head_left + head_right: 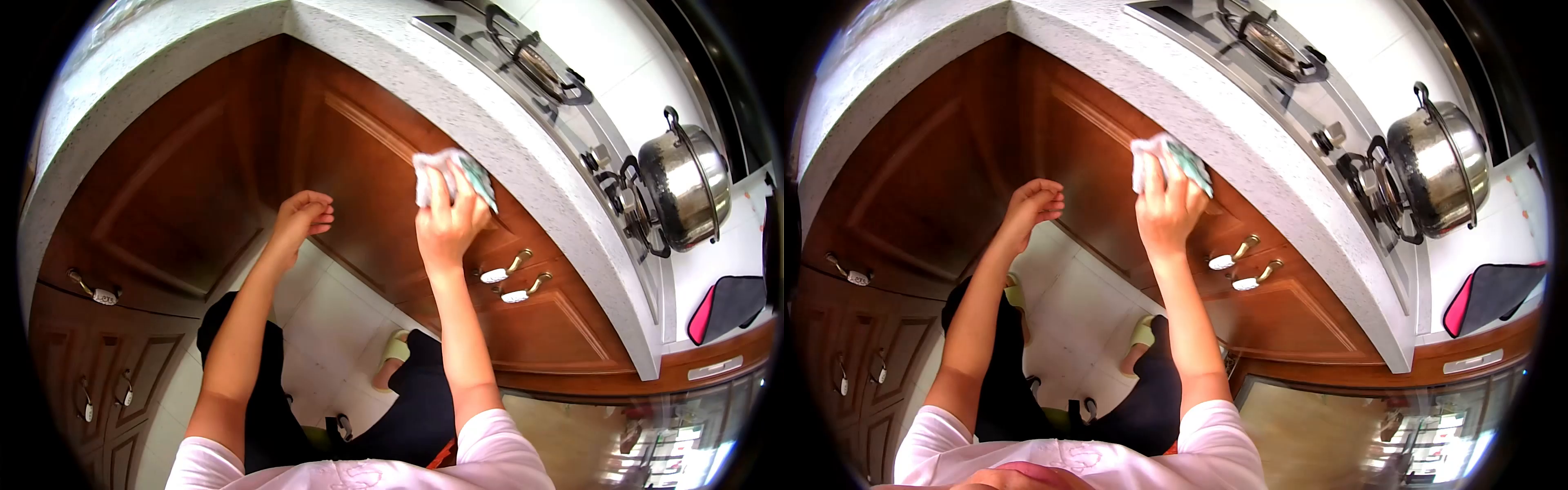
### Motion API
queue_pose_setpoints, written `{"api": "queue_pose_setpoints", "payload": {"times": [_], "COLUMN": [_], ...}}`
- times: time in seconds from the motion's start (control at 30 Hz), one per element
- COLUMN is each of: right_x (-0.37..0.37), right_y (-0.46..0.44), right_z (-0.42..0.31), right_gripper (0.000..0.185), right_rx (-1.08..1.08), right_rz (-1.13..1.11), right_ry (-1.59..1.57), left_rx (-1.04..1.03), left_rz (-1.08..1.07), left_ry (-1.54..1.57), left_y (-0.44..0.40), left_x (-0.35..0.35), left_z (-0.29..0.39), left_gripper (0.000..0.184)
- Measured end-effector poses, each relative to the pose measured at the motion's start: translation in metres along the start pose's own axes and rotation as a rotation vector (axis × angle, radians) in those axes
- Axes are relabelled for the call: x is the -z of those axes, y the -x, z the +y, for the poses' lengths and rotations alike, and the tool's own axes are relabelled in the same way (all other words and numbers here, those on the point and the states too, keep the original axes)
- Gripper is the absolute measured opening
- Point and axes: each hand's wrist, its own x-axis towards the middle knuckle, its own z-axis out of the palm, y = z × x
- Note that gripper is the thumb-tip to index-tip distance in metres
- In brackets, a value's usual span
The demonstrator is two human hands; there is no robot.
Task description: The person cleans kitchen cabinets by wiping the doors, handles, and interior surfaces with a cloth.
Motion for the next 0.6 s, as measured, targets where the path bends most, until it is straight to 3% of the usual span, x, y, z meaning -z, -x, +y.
{"api": "queue_pose_setpoints", "payload": {"times": [0.23, 0.37, 0.47, 0.53, 0.6], "right_x": [-0.120, -0.158, -0.156, -0.156, -0.160], "right_y": [-0.071, -0.104, -0.094, -0.061, -0.014], "right_z": [-0.107, -0.154, -0.161, -0.156, -0.148], "right_gripper": [0.015, 0.014, 0.016, 0.016, 0.015], "right_rx": [0.156, 0.210, 0.209, 0.310, 0.435], "right_rz": [-0.085, -0.006, -0.141, -0.318, -0.325], "right_ry": [-0.064, -0.238, -0.207, -0.203, -0.250], "left_rx": [-0.029, -0.014, -0.002, 0.001, 0.004], "left_rz": [0.071, 0.157, 0.178, 0.199, 0.215], "left_ry": [0.220, 0.295, 0.334, 0.356, 0.398], "left_y": [-0.002, 0.000, 0.003, 0.002, 0.004], "left_x": [0.022, 0.037, 0.046, 0.052, 0.057], "left_z": [0.013, 0.018, 0.019, 0.021, 0.022], "left_gripper": [0.018, 0.019, 0.019, 0.019, 0.019]}}
